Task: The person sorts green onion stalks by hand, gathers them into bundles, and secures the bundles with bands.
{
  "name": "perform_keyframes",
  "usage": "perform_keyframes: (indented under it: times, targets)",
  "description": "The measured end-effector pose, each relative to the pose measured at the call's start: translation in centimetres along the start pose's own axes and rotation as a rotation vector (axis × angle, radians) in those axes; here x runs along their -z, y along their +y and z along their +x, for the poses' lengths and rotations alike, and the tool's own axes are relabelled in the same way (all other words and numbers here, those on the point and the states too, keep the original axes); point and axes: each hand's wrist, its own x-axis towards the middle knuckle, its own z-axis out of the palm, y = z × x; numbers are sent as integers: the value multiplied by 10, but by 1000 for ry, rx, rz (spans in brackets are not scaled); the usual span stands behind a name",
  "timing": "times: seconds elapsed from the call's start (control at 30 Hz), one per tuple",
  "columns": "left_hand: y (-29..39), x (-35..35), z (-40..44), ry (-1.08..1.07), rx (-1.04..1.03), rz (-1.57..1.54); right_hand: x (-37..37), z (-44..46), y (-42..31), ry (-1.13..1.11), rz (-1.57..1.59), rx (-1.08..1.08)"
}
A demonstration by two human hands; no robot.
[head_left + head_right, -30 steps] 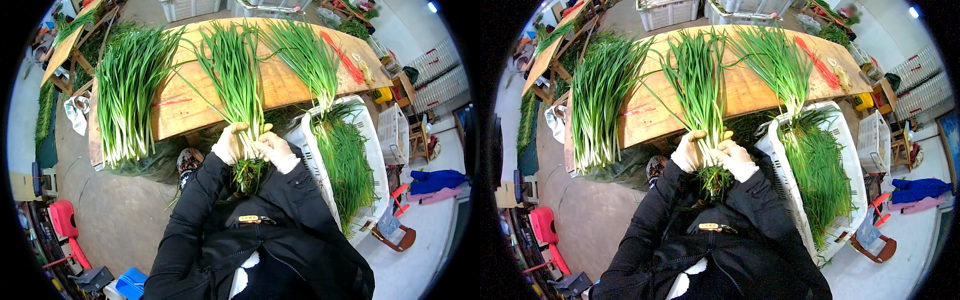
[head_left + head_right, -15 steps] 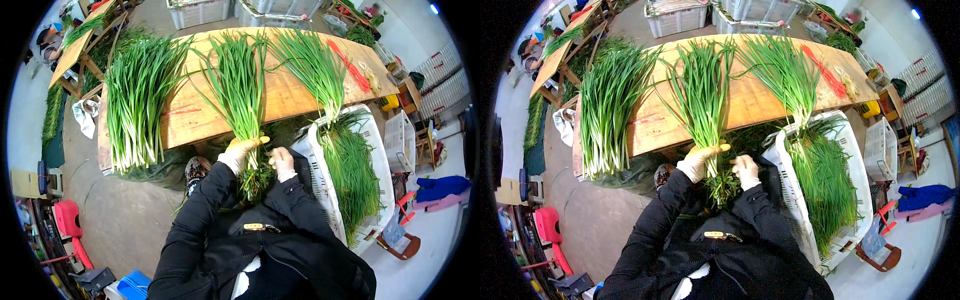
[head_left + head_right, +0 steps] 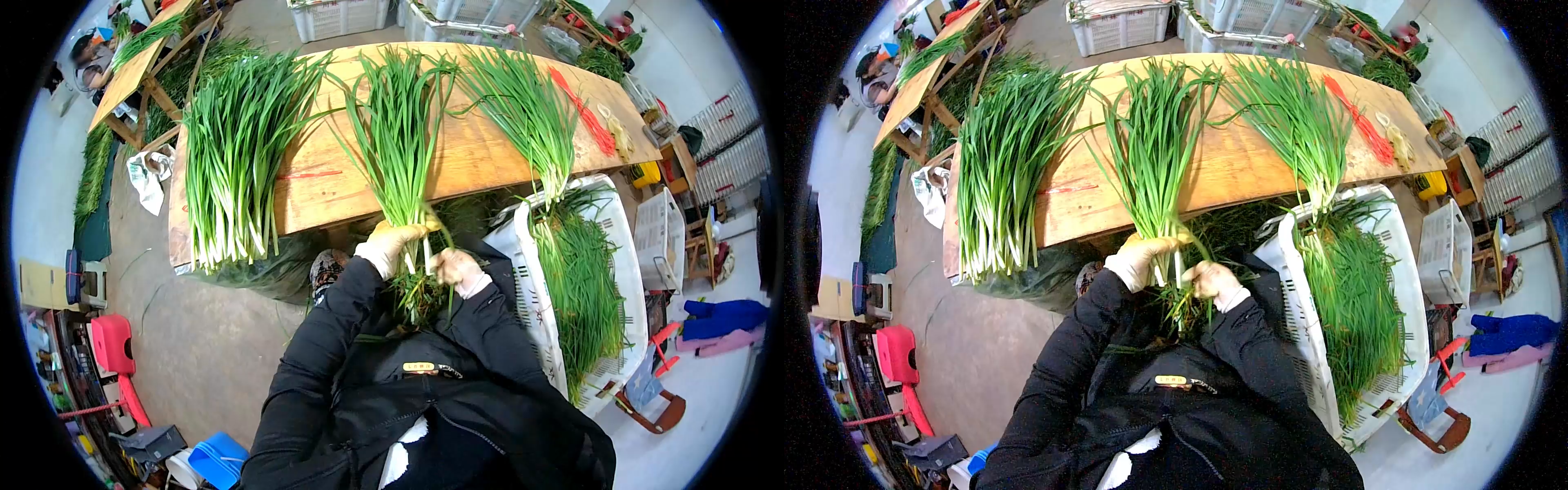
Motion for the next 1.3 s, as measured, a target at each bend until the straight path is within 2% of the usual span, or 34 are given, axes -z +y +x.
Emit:
perform_keyframes:
  times: [0.03,0.07,0.1,0.17,0.2,0.23,0.3,0.33,0.37,0.4,0.43,0.5,0.53,0.57,0.6,0.63,0.7,0.77,0.8,0.83,0.87,0.9,0.93,0.97,1.0,1.03,1.07,1.1,1.13,1.17,1.23,1.3]
  targets:
    - [-1,2,2,-10,-33,55,16,6,15,191,-16,64]
    - [-4,6,5,-26,-67,58,31,9,26,325,75,25]
    - [-4,6,5,-24,-70,57,45,16,38,499,136,-109]
    - [-3,6,4,-18,-24,-85,64,25,39,537,-43,-476]
    - [-4,6,3,-16,-29,-84,61,37,44,513,-682,-764]
    - [-5,6,4,-83,-5,-152,40,33,27,508,-685,-761]
    - [-4,7,5,-217,27,-286,-15,16,-30,402,-1719,-847]
    - [1,3,-1,-143,53,-255,-14,15,-35,451,-1716,-581]
    - [4,1,-8,-164,50,-269,-13,15,-43,429,-1566,-326]
    - [2,-1,-11,-146,78,-301,-13,22,-52,214,-1132,-91]
    - [-1,-3,-14,-129,105,-335,-15,17,-56,-81,-230,-284]
    - [-5,-22,-36,-129,140,-299,-25,21,-66,-657,192,-234]
    - [-20,-19,-37,-217,167,-208,-49,22,-76,-572,207,-203]
    - [-32,-23,-46,-279,259,-256,-74,23,-84,-489,226,-179]
    - [-39,-28,-56,-287,238,-174,-82,28,-89,-485,363,-209]
    - [-44,-30,-59,-316,316,-266,-90,36,-97,-473,385,-155]
    - [-38,-31,-67,-301,286,-85,-94,53,-122,-457,463,-86]
    - [-24,-30,-63,-333,132,46,-95,61,-162,-443,360,-3]
    - [-16,-24,-48,-383,5,156,-106,62,-178,-352,239,108]
    - [-8,-27,-37,-127,-456,442,-118,63,-196,-262,114,225]
    - [12,-30,-34,203,-664,851,-126,66,-214,-316,109,299]
    - [30,-29,-25,185,-760,815,-134,70,-229,-368,107,370]
    - [49,-32,-19,206,-940,853,-143,74,-239,-421,93,480]
    - [63,-28,-5,264,-1204,911,-151,78,-247,-473,80,590]
    - [74,-26,1,293,-1284,958,-158,81,-253,-514,-11,661]
    - [77,-24,8,312,-1329,981,-157,86,-252,-525,-14,656]
    - [81,-22,15,334,-1373,1003,-151,92,-246,-441,-140,742]
    - [76,-13,30,316,-1205,957,-143,100,-238,-354,-264,825]
    - [73,-7,37,312,-1126,930,-140,107,-225,-279,-241,736]
    - [71,0,44,310,-1047,902,-139,111,-214,-307,-183,740]
    - [65,9,49,364,-917,1084,-146,107,-210,-224,-191,713]
    - [65,12,55,363,-942,1054,-171,100,-224,-325,-272,723]
